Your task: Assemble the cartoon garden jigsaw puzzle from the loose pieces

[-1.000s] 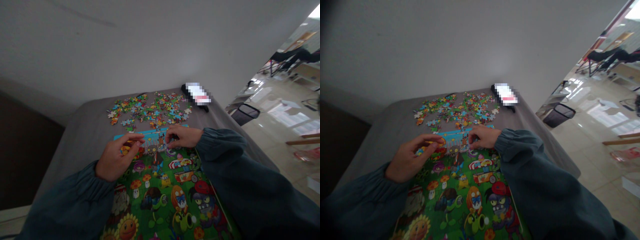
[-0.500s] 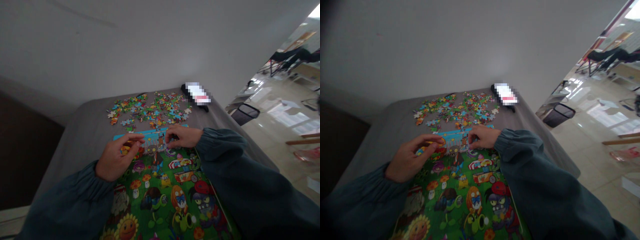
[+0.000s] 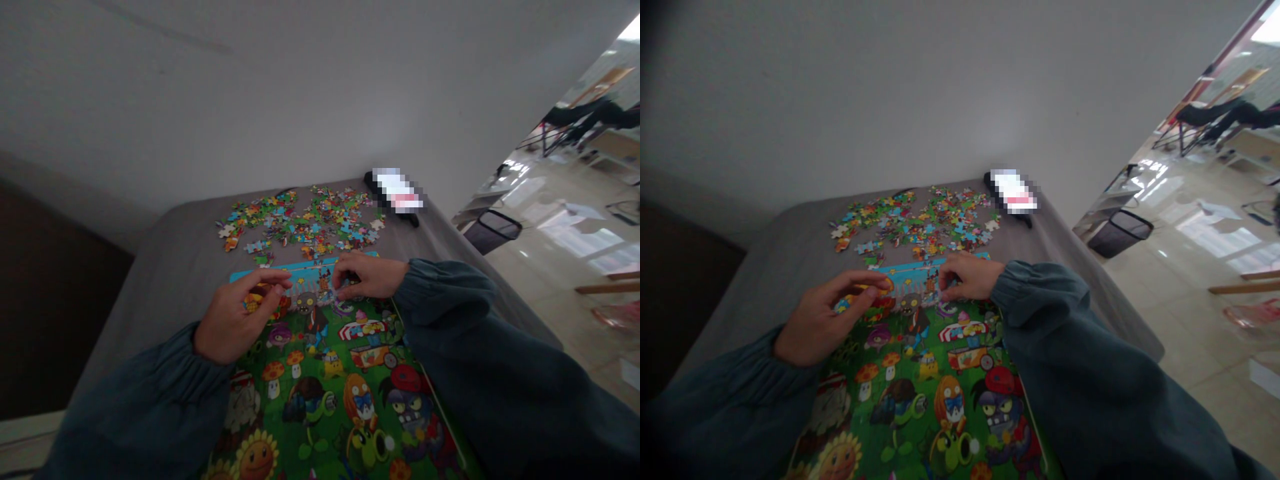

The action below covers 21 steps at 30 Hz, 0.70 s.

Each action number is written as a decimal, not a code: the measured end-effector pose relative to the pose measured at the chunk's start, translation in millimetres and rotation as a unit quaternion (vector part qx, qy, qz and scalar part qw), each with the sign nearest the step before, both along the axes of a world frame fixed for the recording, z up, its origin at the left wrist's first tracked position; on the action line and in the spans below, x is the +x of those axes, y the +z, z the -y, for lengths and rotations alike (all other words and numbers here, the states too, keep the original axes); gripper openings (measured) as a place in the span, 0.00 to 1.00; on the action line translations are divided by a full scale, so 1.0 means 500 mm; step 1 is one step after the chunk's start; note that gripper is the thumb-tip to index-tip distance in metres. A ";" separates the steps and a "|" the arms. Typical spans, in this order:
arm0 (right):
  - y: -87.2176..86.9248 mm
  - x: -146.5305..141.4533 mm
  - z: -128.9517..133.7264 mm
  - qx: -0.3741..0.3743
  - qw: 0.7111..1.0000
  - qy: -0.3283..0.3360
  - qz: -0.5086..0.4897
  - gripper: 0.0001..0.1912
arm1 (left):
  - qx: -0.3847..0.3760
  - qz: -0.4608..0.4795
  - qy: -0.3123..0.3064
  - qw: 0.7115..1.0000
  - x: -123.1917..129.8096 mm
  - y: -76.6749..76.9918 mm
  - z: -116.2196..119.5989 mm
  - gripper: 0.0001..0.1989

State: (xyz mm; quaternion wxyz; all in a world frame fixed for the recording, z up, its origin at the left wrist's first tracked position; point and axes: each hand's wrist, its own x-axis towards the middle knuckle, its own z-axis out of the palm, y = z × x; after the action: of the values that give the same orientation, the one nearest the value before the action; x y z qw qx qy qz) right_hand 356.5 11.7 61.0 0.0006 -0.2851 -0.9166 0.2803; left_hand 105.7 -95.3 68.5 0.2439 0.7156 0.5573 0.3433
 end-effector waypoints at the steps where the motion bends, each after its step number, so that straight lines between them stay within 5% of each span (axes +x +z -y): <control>1: 0.001 0.000 0.001 -0.002 1.000 0.000 -0.001 0.09 | 0.000 -0.001 0.000 1.000 0.000 0.001 0.000 0.11; 21: -0.011 -0.003 -0.014 -0.077 0.996 -0.026 -0.042 0.09 | -0.002 -0.047 0.090 0.995 -0.065 0.034 -0.031 0.14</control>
State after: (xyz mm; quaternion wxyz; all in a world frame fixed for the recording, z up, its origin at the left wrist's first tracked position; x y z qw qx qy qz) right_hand 355.2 18.5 55.5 0.0248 -0.2961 -0.8836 0.3618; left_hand 73.2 -79.5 85.7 0.1866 0.6779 0.6307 0.3285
